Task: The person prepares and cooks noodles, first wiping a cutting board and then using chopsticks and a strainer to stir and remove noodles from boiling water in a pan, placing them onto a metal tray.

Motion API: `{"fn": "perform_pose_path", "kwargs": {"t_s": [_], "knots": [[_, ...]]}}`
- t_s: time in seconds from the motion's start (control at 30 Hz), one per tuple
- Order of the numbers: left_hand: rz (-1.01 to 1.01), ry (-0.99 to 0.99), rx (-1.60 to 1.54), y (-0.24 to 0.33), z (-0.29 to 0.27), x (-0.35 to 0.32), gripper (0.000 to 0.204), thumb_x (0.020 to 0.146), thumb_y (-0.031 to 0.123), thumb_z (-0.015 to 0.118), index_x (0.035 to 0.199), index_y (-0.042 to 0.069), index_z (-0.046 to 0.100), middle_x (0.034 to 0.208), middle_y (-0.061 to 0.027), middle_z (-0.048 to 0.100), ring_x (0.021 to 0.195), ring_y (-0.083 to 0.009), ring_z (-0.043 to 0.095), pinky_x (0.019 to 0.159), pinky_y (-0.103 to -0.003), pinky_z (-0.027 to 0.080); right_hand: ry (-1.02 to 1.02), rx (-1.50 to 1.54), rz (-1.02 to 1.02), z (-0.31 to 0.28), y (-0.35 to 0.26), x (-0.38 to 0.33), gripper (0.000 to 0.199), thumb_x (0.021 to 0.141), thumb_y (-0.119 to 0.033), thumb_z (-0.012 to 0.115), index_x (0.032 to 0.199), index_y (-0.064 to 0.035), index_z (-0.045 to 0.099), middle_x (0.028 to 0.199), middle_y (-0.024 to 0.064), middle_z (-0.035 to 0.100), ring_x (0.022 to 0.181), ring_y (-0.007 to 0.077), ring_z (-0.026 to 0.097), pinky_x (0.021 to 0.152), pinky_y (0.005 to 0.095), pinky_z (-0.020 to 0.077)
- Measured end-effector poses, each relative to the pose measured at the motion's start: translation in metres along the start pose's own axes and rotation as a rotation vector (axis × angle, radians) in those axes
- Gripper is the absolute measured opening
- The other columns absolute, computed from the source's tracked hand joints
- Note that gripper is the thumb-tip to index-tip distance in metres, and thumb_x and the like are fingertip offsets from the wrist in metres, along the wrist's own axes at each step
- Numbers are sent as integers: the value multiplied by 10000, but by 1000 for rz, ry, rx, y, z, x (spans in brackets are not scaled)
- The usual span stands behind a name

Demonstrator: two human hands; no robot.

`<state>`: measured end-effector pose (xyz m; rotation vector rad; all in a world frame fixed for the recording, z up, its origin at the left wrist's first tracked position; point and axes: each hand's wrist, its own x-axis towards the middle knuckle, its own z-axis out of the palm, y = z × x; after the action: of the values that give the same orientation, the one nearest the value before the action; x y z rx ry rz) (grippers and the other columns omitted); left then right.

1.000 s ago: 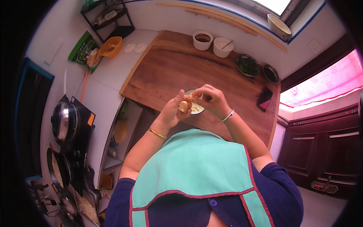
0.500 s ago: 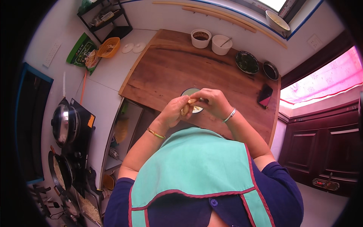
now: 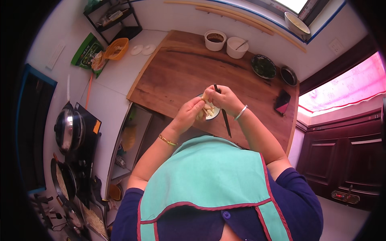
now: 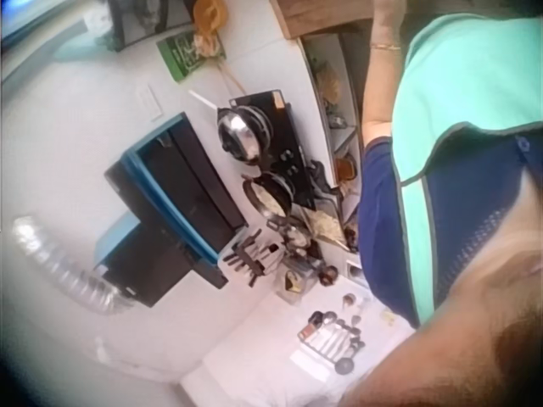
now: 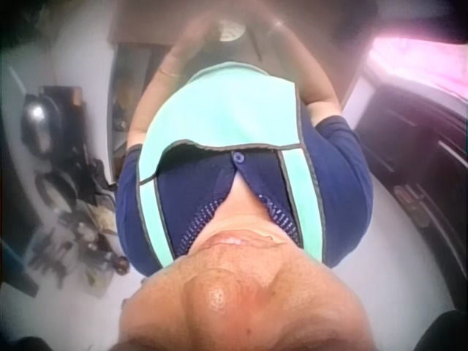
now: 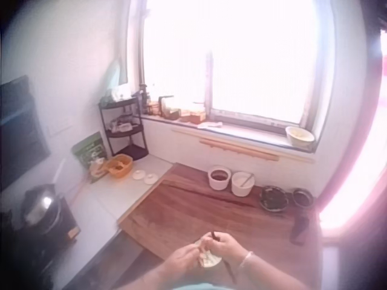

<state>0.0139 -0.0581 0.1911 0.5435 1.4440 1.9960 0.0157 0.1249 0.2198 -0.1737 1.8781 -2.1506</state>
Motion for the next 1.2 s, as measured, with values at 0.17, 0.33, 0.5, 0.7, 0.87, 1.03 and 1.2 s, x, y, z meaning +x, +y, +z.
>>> {"fn": "perform_pose_path", "kwargs": {"t_s": [0.17,0.33,0.5,0.7,0.87,1.03,1.2], "knots": [[-43,161,71,-20,-20,-5,249,967,307,464,990,68,531,750,-8,545,633,-83,522,571,-208,433,204,-685,89,-20,41,20,267,863,-280,597,916,-27,667,825,100,668,658,164,609,595,294,471],[-217,410,-122,-22,-22,-12,257,962,321,471,955,70,525,726,-6,534,606,-88,520,537,-203,433,217,-945,-29,-14,62,21,389,811,-267,661,1123,-42,609,895,111,672,777,188,643,693,306,499],[-143,373,-40,-26,-16,-9,287,963,346,462,909,71,523,703,-7,535,597,-86,510,532,-207,424,-5,-456,-70,12,26,4,262,817,-130,686,1057,-38,633,866,15,655,701,79,560,639,229,476],[-47,181,63,5,-4,7,315,970,360,437,880,70,523,685,-10,535,588,-83,506,529,-206,415,-5,-45,113,-1,-5,-3,188,840,-126,671,953,19,630,862,53,659,765,106,618,684,242,501],[-133,55,-221,13,5,13,313,970,364,433,880,76,519,697,-12,539,587,-83,517,520,-189,423,-97,-14,131,-18,-8,-5,194,832,-133,678,964,-1,624,885,28,645,792,90,602,707,237,496],[-257,171,-303,0,-1,5,283,970,347,436,914,81,513,709,-1,545,576,-80,521,499,-189,443,-78,102,132,-22,14,-5,181,823,-112,682,961,-8,629,863,16,629,803,88,589,718,234,489],[-320,345,-282,-16,-23,1,259,974,313,433,1004,75,528,768,-15,579,630,-85,558,532,-194,467,173,-570,100,-24,45,8,223,785,-132,698,972,-18,651,900,66,646,820,105,605,731,252,488]]}}
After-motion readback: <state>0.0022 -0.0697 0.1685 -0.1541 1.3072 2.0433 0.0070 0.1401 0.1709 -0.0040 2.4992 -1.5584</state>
